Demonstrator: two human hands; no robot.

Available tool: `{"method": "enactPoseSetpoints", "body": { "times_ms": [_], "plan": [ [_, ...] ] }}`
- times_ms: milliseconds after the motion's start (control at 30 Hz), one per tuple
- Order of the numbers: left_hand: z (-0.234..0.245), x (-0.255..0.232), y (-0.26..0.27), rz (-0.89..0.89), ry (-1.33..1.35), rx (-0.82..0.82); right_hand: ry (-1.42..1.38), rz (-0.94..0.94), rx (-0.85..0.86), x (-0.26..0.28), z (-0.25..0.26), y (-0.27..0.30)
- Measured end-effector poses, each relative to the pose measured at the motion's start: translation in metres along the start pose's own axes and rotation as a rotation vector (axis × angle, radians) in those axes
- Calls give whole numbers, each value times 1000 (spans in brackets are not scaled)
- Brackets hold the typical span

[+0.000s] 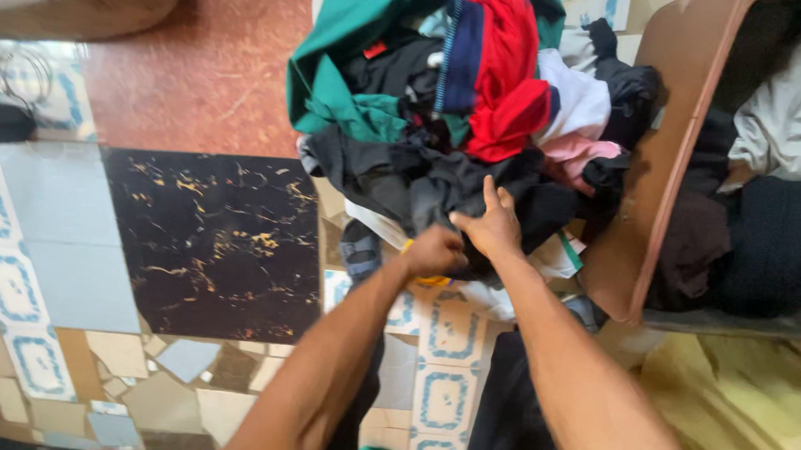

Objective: The person sorts through a pile of clothing by hand, holding up a black shirt for inspection and then folding a pair of black trousers before placing them into a suitcase.

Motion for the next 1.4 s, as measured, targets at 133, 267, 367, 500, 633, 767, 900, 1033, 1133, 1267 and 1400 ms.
{"method": "enactPoseSetpoints", "body": {
  "times_ms": [133, 267, 367, 500, 633, 767, 900, 1033, 1133, 1267, 1400],
  "plan": [
    [24, -21, 65, 94, 41, 107, 207, -172, 139, -8, -22, 37],
    [86, -23, 105, 335, 259, 51, -185, -474, -8, -25, -42, 81],
    [115, -19, 133, 774, 513, -55, -810, -933, 75, -8, -62, 142],
    [130, -35, 141, 963, 695, -307, -1431, -1004, 334, 66, -45, 203],
    [120, -51, 123, 848, 739, -296, -1432, -782, 538, 89, 4, 266],
    [78, -83, 122, 645, 791, -228, -1414, -901, 424, 51, 42, 277],
    [35, -134, 144, 514, 766, -78, -1436, -1067, 12, -5, 78, 257],
    [6, -191, 177, 131, 221, 87, -1553, -979, -155, -52, 115, 233],
    [-18, -203, 208, 268, 278, 262, -1617, -990, 38, -83, 111, 233],
    [-27, -199, 221, 219, 297, 293, -1485, -1050, 54, -132, 98, 258],
    [-18, -144, 209, 376, 426, 183, -1459, -1106, -49, -140, 94, 283]
  ]
}}
Point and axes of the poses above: each hand's wrist, its own y-axis away from the middle knuckle, its own z-axis out of the back of the hand, x = y × z, the point moved 9 cm from there along -y, towards the middle knuckle, and after that the axes turned 15 degrees about -x, right-handed, at the moved point
